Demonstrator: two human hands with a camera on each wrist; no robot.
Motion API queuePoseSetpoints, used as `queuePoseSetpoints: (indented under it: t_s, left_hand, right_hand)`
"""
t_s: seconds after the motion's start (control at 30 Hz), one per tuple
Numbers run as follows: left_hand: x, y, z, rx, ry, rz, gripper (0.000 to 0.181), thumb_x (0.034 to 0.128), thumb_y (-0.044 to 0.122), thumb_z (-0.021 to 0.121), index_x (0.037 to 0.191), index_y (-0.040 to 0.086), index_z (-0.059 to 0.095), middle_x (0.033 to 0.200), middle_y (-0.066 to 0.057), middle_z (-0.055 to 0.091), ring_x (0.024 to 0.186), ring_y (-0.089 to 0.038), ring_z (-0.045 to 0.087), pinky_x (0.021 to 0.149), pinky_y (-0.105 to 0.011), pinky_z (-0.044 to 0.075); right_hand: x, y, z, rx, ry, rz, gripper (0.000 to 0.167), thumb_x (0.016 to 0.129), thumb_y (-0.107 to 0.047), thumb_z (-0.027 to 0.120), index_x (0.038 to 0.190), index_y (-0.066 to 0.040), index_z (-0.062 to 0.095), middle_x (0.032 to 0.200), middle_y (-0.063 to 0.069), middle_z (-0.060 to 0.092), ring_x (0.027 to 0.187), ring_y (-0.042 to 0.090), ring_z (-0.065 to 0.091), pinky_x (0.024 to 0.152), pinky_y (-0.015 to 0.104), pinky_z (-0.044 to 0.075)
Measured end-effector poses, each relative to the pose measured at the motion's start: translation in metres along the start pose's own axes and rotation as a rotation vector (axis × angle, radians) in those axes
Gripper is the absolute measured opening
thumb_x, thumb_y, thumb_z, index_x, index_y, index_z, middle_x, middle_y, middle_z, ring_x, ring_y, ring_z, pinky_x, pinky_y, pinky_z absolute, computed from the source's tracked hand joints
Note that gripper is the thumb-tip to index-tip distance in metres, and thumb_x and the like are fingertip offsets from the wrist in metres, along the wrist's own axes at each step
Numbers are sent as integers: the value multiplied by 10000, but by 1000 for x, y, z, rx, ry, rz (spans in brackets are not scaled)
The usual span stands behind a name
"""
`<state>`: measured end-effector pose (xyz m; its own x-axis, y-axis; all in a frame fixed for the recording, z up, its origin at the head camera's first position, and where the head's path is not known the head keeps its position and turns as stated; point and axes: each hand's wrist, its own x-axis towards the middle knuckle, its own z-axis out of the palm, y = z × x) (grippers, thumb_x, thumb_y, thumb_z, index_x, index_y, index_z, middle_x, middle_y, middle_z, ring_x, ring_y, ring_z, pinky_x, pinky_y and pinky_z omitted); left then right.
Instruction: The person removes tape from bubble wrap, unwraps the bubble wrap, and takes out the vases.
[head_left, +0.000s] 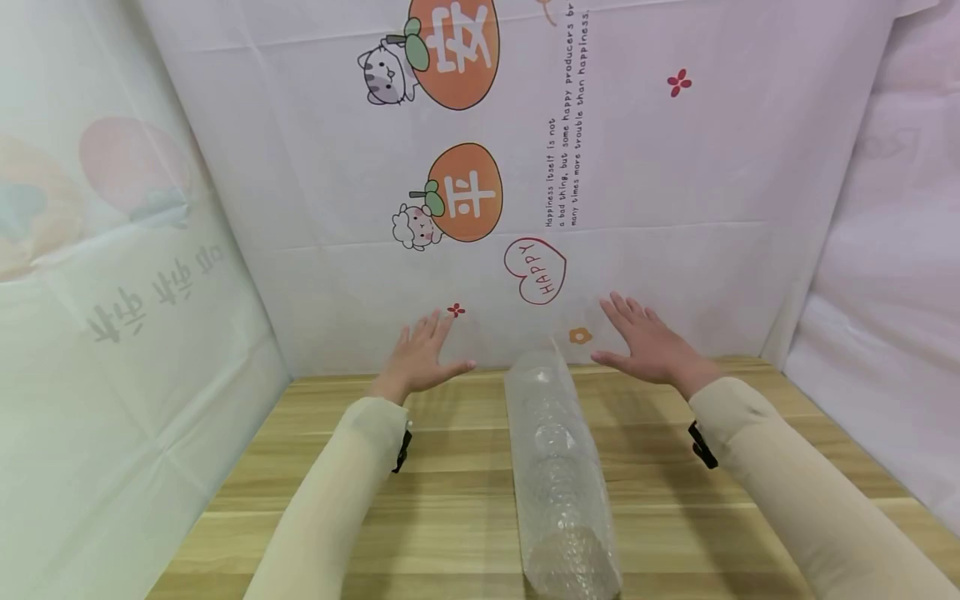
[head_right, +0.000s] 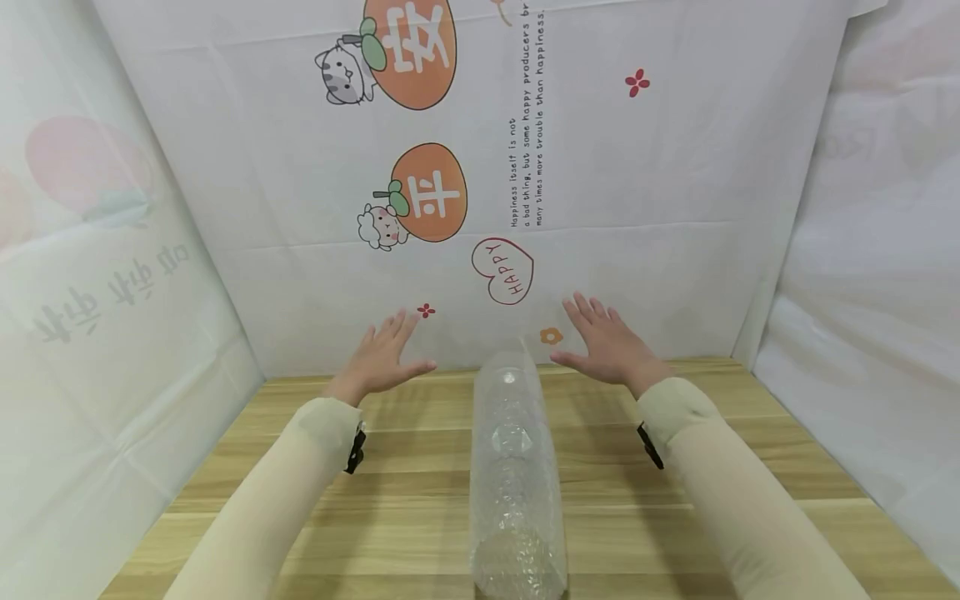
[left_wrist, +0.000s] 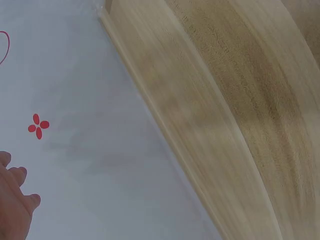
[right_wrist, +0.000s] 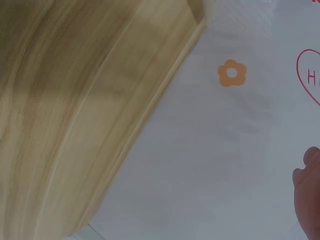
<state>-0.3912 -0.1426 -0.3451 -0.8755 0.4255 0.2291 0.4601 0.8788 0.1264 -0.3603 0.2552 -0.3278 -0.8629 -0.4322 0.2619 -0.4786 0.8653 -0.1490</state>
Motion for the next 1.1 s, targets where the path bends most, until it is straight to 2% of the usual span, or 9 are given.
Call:
queuePoseSetpoints:
  t_s: [0.23,0.47,0.87,1.1]
  left_hand:
    - [-5,5,4,-36,-6,28,1009,846,782,411,1580,177,73,1619,-120,65,1459,-348,103,1141,-567,58]
    - [-7,8,11,-79,-7,44,1003,847,791,395,1580,194,61,1619,-111,86,1465,-315,97,1144,-557,69]
    - [-17,19,23,-170,-71,15,993,831,815,376,1579,234,79,1619,-46,26,1471,-282,77,1149,-539,57]
    - [-25,29,25,-213,-68,18,960,859,772,405,1577,203,119,1615,-64,75,1469,-255,83,1147,-533,70]
  right_hand:
    - [-6,-2,2,30,-29,-2,968,920,-634,497,1564,-58,60,1605,199,10,1443,431,26,1144,549,32]
    - [-12,-6,6,73,-28,1,939,938,-556,542,1554,-17,82,1605,201,28,1449,411,24,1147,540,38]
    - [-24,-13,16,159,-37,13,927,946,-543,540,1552,-13,81,1606,197,19,1455,387,3,1145,547,58]
    - [-35,-19,23,198,-17,18,899,950,-534,538,1563,-56,85,1613,158,30,1447,411,46,1112,610,124]
